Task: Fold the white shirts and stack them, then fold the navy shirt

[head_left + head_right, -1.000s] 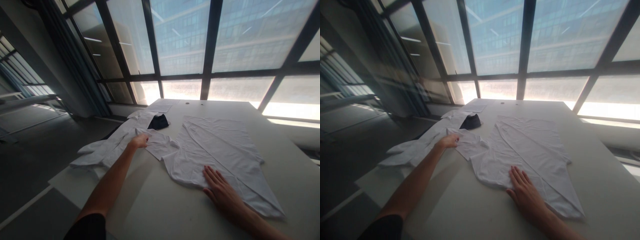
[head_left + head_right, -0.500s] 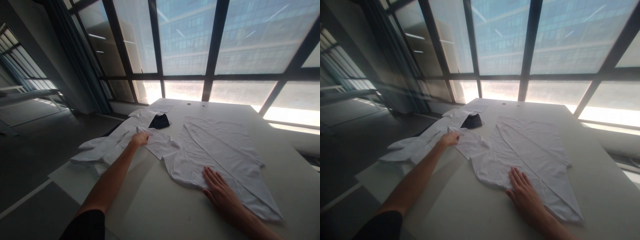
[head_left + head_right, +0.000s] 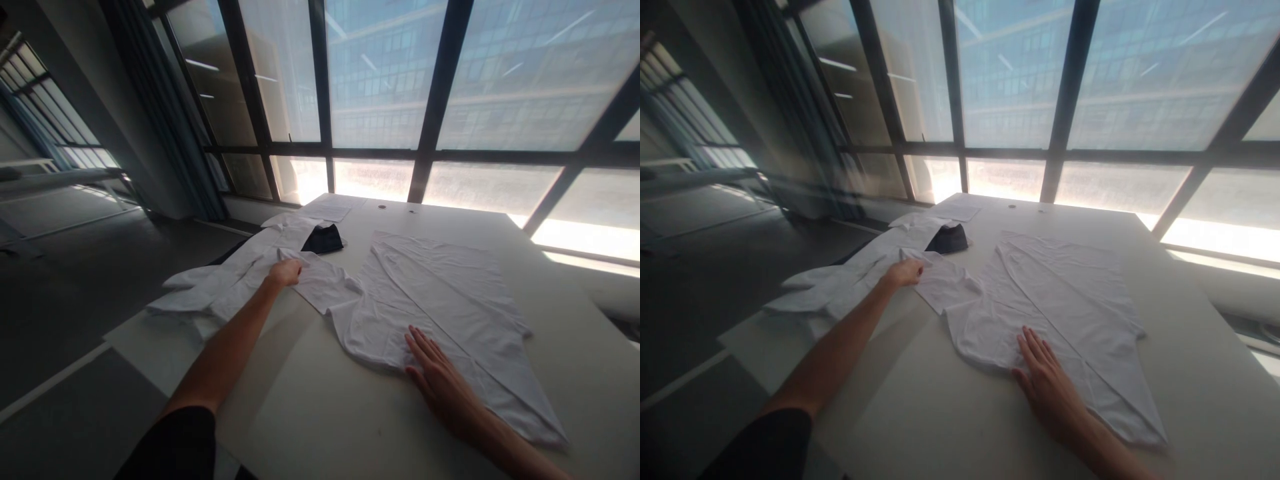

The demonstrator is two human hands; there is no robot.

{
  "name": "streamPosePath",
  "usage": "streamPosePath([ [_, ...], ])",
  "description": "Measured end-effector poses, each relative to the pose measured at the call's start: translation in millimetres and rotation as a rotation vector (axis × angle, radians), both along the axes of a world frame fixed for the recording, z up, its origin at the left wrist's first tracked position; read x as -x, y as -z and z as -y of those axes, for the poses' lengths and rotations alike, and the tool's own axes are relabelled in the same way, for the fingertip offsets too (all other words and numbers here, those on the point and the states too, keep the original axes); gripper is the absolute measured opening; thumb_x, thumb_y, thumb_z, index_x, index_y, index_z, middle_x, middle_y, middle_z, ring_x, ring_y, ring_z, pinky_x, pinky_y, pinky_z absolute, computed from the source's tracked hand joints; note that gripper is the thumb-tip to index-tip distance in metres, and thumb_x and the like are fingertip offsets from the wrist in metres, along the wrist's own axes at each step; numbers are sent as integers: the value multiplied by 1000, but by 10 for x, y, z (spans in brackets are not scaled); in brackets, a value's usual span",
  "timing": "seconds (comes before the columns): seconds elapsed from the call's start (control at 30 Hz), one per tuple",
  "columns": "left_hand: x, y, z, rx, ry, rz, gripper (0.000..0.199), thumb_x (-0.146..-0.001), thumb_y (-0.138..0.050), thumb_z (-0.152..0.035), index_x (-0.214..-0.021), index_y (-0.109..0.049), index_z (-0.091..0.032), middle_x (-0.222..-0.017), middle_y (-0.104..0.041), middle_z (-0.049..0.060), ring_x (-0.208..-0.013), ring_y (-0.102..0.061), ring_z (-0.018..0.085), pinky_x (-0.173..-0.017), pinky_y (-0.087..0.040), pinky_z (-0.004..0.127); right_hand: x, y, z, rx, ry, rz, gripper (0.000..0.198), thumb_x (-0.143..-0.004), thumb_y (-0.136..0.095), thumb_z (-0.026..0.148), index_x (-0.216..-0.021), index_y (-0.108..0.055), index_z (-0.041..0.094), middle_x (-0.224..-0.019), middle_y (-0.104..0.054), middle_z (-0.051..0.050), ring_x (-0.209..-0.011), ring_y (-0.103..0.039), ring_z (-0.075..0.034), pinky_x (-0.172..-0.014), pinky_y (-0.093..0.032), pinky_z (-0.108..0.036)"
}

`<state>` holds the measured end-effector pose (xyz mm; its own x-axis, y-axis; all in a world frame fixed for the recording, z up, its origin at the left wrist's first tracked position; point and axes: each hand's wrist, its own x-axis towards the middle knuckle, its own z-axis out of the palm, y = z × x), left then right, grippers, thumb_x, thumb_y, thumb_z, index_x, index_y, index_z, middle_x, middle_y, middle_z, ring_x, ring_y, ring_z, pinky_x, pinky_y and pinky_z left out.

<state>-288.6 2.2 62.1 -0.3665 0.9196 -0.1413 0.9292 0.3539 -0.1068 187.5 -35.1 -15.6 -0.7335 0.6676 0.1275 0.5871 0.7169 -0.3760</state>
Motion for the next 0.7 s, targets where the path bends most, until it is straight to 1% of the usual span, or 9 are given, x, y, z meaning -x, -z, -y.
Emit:
streamPosePath([
  [0.1,-14,33,2,-31,1,-3,26,-77,-63,-11,-100,-73,-19,-115,-71,11,-107,-66,26,-90,-52,34,85,-136,7,48,9,-58,64,-104,-36,48,-154,-39,9,-163,-24,-15,-152,-19,-27,-123,-24,-48],
  [0.27,4,64,-15,-55,10,11,21,-81,-62,-12,-100,-71,-17,-114,-71,12,-108,-65,25,-94,-51,35,364,-400,-56,96,-3,-194,59,-103,-39,49,-151,-46,16,-164,-24,-13,-151,-22,-28,-121,-28,-48],
  [0.37,13,70,-24,-38,12,28,23,-77,-67,-15,-100,-70,-16,-112,-71,11,-107,-65,24,-95,-51,33,610,-563,-145,108,-11,-248,57,-103,-41,49,-149,-49,18,-165,-23,-13,-150,-25,-28,-119,-30,-48],
  [0.47,-14,85,-24,-38,9,40,25,-74,-68,-14,-99,-70,-16,-110,-72,10,-107,-65,25,-96,-50,34,876,-710,-260,96,-20,-274,57,-102,-43,48,-149,-49,16,-165,-21,-15,-151,-23,-29,-120,-27,-47],
  [0.57,-54,108,-12,-94,-5,53,24,-78,-64,-12,-101,-69,-15,-112,-71,13,-108,-65,27,-98,-50,38,1126,-824,-387,81,-30,-306,58,-102,-44,47,-148,-50,12,-165,-21,-18,-152,-20,-30,-121,-23,-47],
  [0.7,-31,98,8,-195,-41,93,15,-79,-63,-11,-92,-69,-15,-104,-72,15,-103,-67,29,-94,-51,41,1388,-891,-543,130,-2,-393,56,-101,-45,44,-145,-53,11,-163,-27,-19,-150,-26,-29,-121,-23,-44],
])
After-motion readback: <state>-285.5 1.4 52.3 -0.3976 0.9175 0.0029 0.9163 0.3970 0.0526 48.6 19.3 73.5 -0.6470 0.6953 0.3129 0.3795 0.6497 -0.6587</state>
